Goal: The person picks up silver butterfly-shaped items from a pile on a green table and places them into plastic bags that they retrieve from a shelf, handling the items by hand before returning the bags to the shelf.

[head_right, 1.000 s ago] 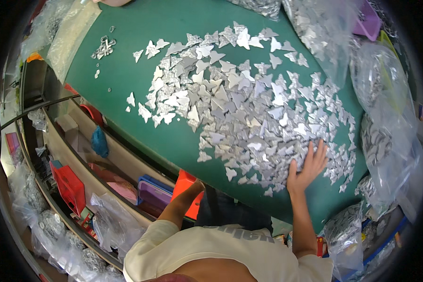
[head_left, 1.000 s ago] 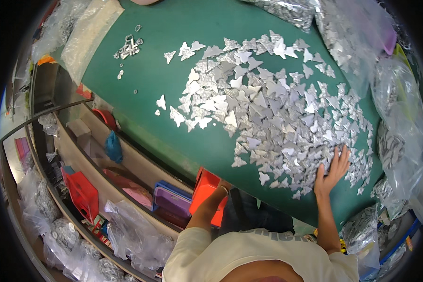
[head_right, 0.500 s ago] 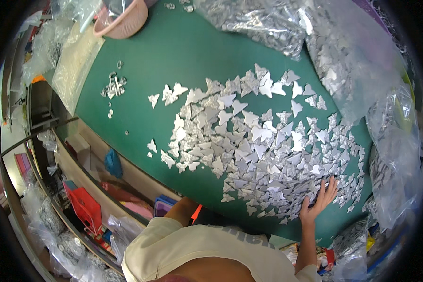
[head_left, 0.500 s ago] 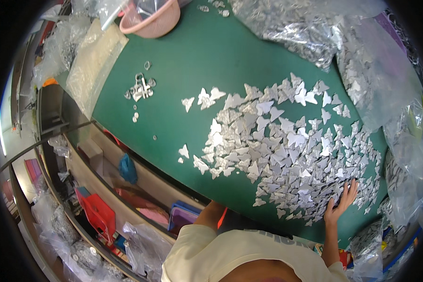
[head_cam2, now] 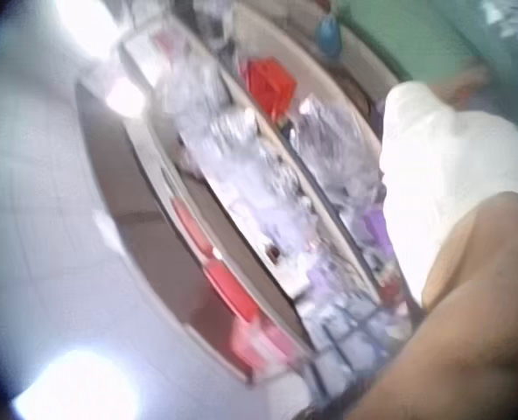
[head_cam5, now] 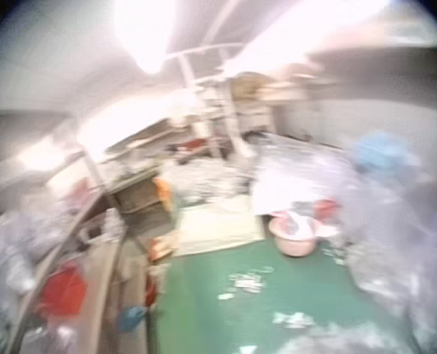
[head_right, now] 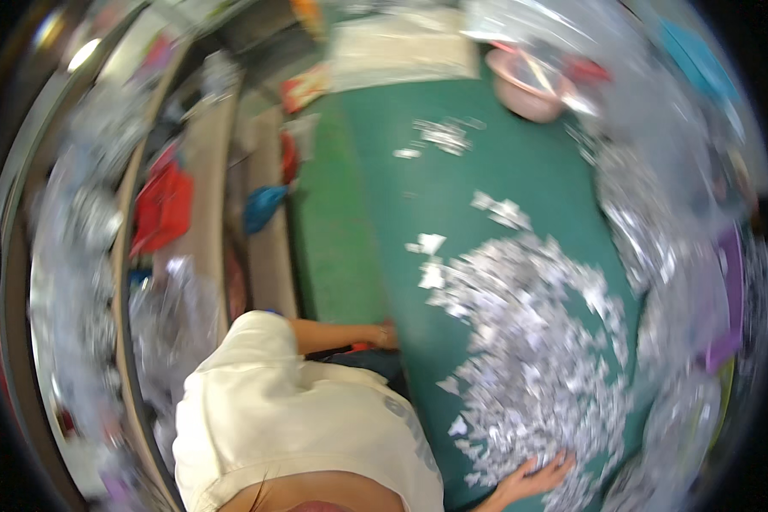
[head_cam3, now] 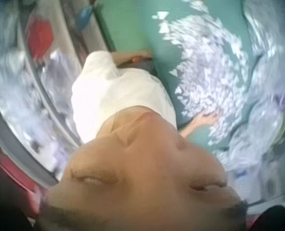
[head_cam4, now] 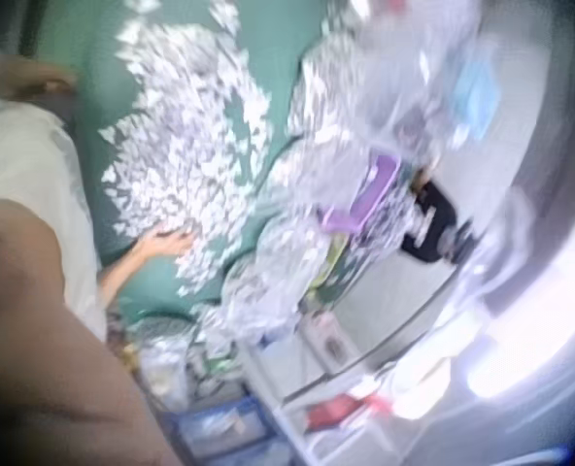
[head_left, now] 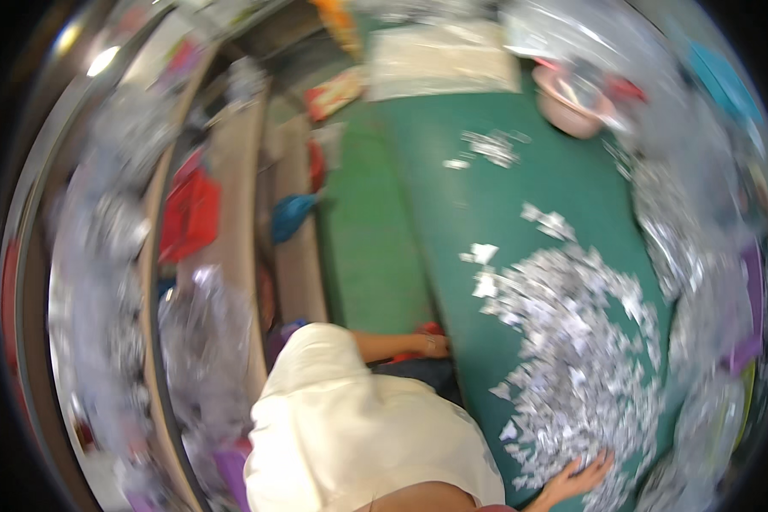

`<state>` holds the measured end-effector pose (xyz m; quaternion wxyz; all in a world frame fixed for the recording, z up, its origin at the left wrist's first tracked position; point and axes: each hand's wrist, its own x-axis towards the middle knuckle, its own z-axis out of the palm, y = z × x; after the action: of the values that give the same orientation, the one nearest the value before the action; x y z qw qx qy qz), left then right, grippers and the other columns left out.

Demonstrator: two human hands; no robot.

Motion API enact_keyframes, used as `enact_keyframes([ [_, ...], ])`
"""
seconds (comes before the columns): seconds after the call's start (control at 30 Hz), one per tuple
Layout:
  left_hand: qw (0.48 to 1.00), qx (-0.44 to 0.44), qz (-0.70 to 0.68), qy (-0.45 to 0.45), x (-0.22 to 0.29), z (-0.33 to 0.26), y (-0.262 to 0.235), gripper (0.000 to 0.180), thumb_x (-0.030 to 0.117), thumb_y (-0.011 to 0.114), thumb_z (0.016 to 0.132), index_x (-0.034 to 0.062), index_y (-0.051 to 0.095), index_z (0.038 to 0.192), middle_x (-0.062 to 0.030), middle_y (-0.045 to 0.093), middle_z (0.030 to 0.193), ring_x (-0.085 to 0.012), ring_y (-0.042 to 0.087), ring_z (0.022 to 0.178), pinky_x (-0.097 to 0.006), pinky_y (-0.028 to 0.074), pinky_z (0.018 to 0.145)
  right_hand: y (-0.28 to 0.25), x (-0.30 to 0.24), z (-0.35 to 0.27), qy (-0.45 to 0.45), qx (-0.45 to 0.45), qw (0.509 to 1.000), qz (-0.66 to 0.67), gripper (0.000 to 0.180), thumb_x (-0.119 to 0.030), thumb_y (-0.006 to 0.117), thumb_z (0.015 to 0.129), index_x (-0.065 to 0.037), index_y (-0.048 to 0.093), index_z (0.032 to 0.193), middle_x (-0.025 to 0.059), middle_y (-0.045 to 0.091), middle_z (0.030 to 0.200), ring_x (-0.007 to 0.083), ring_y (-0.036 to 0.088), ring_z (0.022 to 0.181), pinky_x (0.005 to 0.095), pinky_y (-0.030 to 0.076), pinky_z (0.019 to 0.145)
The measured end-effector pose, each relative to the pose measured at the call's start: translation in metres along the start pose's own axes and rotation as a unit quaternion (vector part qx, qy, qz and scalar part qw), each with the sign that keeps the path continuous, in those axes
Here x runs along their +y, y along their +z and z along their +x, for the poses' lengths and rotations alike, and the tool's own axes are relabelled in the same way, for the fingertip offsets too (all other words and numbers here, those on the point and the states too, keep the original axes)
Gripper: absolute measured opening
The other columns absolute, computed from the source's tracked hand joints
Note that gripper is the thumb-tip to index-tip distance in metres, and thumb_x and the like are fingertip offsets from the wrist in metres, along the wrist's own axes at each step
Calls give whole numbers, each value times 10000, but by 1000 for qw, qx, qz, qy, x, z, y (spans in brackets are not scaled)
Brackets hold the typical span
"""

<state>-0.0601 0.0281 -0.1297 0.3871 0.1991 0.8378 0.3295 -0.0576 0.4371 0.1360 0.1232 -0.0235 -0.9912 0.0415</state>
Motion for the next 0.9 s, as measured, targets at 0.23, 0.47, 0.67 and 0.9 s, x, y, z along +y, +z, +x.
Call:
enact_keyframes([
  [0.23, 1000, -21, -6, 12, 164, -46, -73, 363, 271, 450, 804, -29, 601, 941, -248, 593, 917, -386, 558, 887, -443, 436, 788, -8, -4, -6, 0, 6, 998, -63, 528, -440, 356, 876, -94, 407, 1273, 179, 437, 1243, 383, 429, 1087, 503, 304, 915],
  [0.47, 994, 1, 95, 55, 201, -72, -39, 282, 237, 497, 793, 9, 585, 934, -211, 612, 860, -345, 587, 828, -517, 374, 835, -19, -16, -25, -35, 26, 998, -40, 542, -429, 373, 879, -46, 404, 1263, 210, 427, 1237, 386, 418, 1099, 490, 299, 934],
  [0.67, 989, 47, 117, 79, 213, -122, -64, 366, 237, 516, 804, 6, 497, 1088, -180, 577, 1033, -304, 556, 970, -444, 390, 870, 17, 8, -42, -12, -72, 994, -86, 542, -351, 422, 887, 28, 359, 1269, 236, 339, 1304, 379, 305, 1213, 445, 245, 1006],
  [0.9, 960, -110, -178, 188, 245, -103, -40, 470, 163, 505, 857, -23, 349, 1260, -151, 548, 1120, -211, 544, 1005, -294, 432, 848, -12, -28, -59, -47, 20, 987, 153, 606, -250, 604, 768, 4, 360, 1262, 198, 336, 1310, 356, 299, 1218, 411, 226, 1010],
])
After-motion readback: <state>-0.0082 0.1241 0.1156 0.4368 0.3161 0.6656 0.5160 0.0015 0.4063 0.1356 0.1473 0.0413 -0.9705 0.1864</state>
